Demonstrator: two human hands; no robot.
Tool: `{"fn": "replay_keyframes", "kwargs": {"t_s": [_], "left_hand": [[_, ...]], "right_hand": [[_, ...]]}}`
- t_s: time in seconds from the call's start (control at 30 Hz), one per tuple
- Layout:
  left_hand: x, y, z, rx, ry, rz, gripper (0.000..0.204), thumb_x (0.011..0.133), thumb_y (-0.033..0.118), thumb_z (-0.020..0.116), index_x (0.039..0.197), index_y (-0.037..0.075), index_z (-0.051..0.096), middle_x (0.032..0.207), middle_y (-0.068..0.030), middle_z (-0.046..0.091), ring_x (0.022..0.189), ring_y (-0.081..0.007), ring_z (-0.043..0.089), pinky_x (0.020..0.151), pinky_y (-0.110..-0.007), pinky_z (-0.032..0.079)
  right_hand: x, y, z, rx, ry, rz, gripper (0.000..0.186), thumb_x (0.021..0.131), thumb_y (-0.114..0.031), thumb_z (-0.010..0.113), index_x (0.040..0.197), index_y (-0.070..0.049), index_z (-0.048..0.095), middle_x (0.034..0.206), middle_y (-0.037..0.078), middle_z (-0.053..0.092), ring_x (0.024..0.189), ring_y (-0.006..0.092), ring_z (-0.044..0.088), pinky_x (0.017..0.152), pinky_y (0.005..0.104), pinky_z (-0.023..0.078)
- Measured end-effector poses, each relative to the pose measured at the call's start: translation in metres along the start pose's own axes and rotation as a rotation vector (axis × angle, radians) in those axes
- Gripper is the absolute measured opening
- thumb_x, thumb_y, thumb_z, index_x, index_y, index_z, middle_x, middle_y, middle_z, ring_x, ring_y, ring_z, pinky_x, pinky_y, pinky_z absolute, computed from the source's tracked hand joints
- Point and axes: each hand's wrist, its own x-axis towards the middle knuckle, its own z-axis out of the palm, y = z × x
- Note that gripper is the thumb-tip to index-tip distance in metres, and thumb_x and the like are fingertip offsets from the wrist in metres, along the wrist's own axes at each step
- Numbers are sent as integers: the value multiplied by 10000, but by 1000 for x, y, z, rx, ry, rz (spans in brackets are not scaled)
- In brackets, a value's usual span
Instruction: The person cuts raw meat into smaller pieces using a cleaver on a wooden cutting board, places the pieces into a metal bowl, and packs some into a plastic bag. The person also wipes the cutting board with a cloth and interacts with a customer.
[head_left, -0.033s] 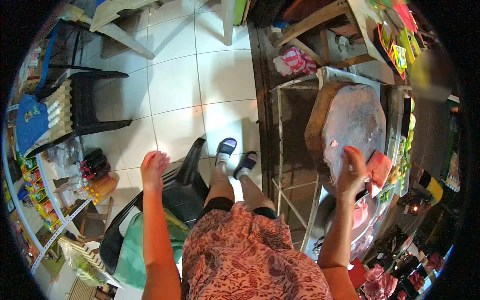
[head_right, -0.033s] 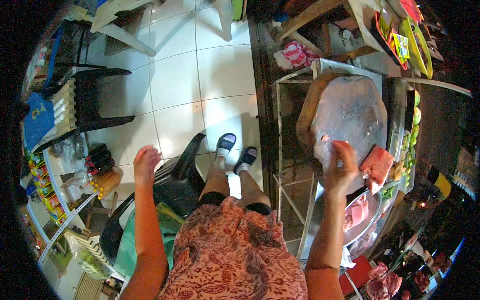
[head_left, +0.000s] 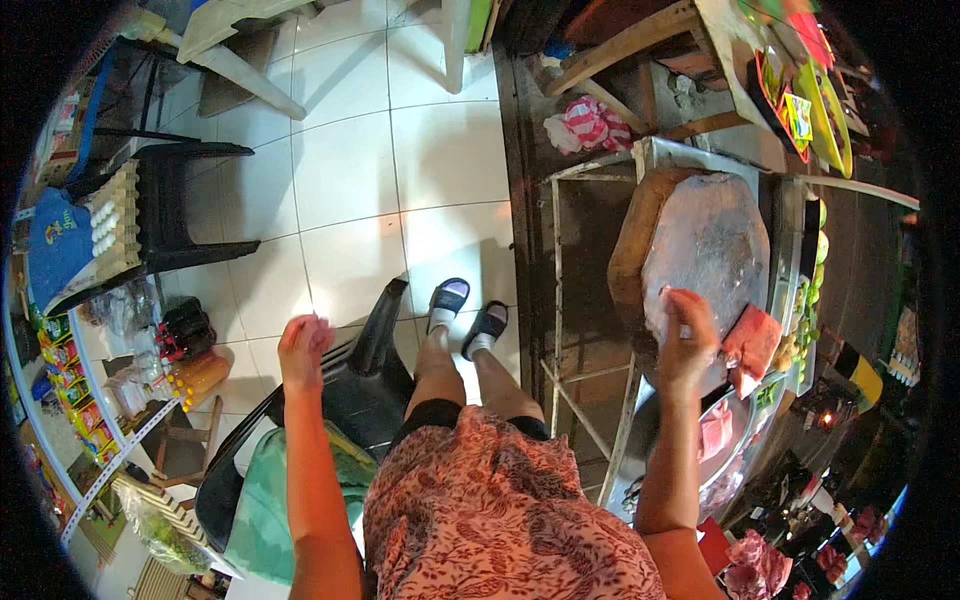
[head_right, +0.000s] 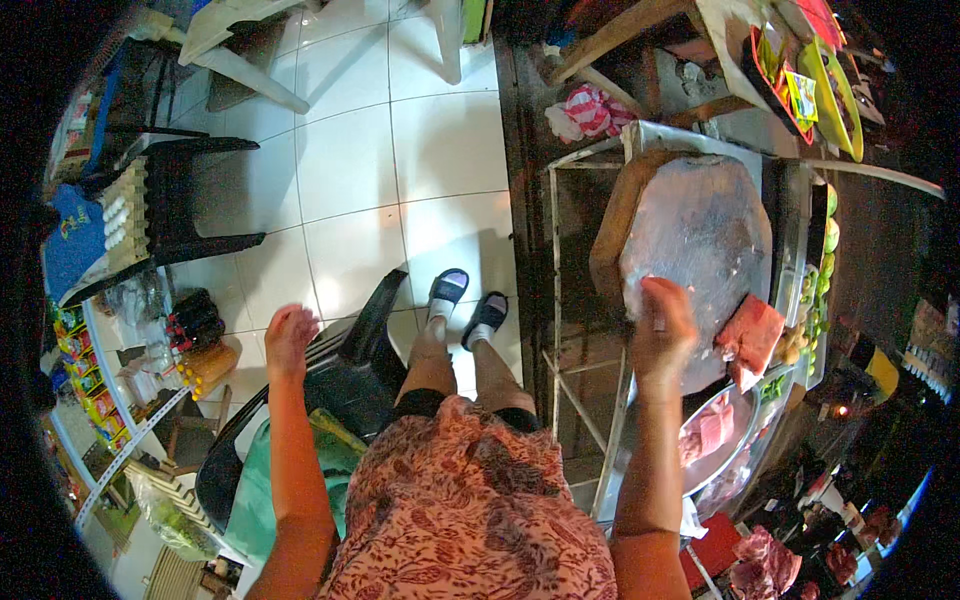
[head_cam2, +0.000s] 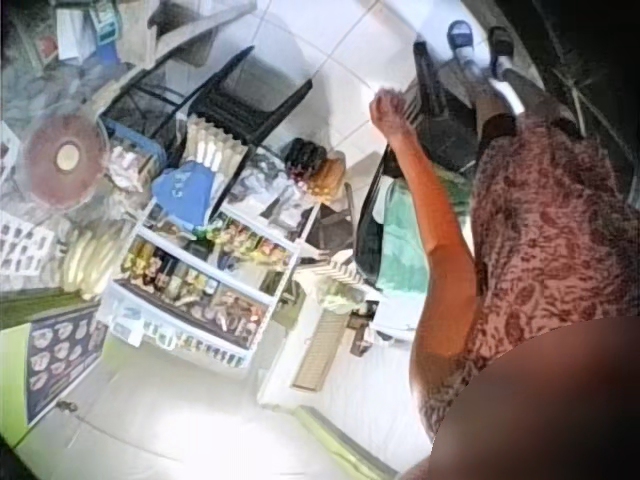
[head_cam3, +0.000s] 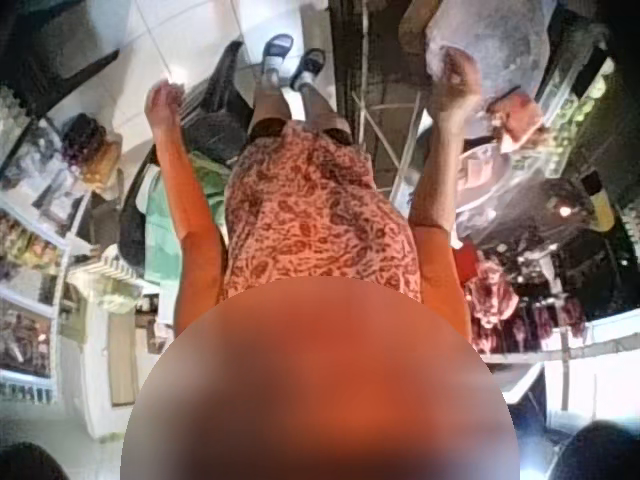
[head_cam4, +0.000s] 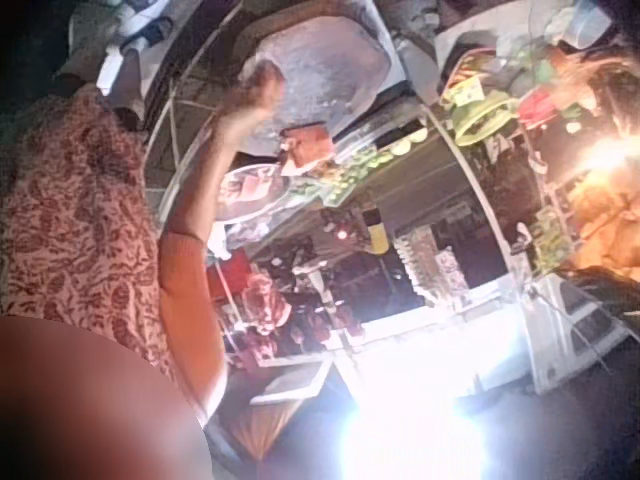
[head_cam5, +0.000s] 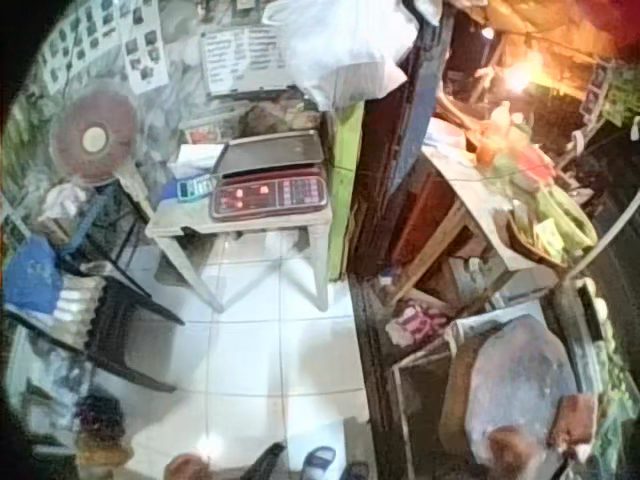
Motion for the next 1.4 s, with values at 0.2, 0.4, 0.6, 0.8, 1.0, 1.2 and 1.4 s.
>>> {"fn": "replay_keyframes", "kwargs": {"t_s": [0.2,0.4,0.6,0.8,1.0,1.2,1.4], "left_hand": [[-35,-44,-27,-120,29,-44,89,950,133,603,1018,74,607,914,-72,666,809,-186,666,731,-329,554],[2,-79,28,-182,-30,-18,92,953,128,590,1022,71,610,947,-82,677,838,-198,675,739,-313,553],[-3,-112,132,-85,-315,-130,128,966,176,584,1028,70,618,904,-38,658,827,-156,643,758,-293,520],[6,-50,151,154,-471,-131,175,955,172,580,1079,54,616,967,-47,653,860,-177,649,774,-318,527],[88,72,153,275,-378,66,183,941,199,619,1075,75,631,931,-41,656,834,-162,650,742,-294,522],[127,158,181,237,-286,190,192,934,144,596,1104,56,603,977,-72,638,844,-183,643,748,-298,530],[126,145,260,135,-374,12,200,944,143,577,1117,44,589,986,-88,638,868,-209,662,761,-320,541]], "right_hand": [[-29,3,114,117,-673,-142,193,903,-185,606,1026,-43,648,1012,201,653,950,372,639,790,449,540],[-125,87,190,-256,-1248,102,323,924,-250,548,1207,-95,538,1065,212,654,995,389,643,833,509,531],[-153,126,163,-383,-1301,431,337,926,-242,519,1241,-132,573,1098,220,649,1053,403,630,868,501,529],[-101,99,168,-209,-927,-221,339,914,-279,565,1210,-119,604,1036,210,678,954,411,657,804,509,539],[-14,32,228,-15,-776,522,302,860,-195,662,1121,-43,660,1125,218,641,1059,380,620,865,416,517],[86,2,304,318,-649,376,308,824,-206,667,1079,-32,675,1067,233,656,1025,383,639,906,416,511],[182,20,392,202,-689,379,298,861,-271,635,1067,-62,687,1093,162,675,1006,364,638,932,407,489]]}}
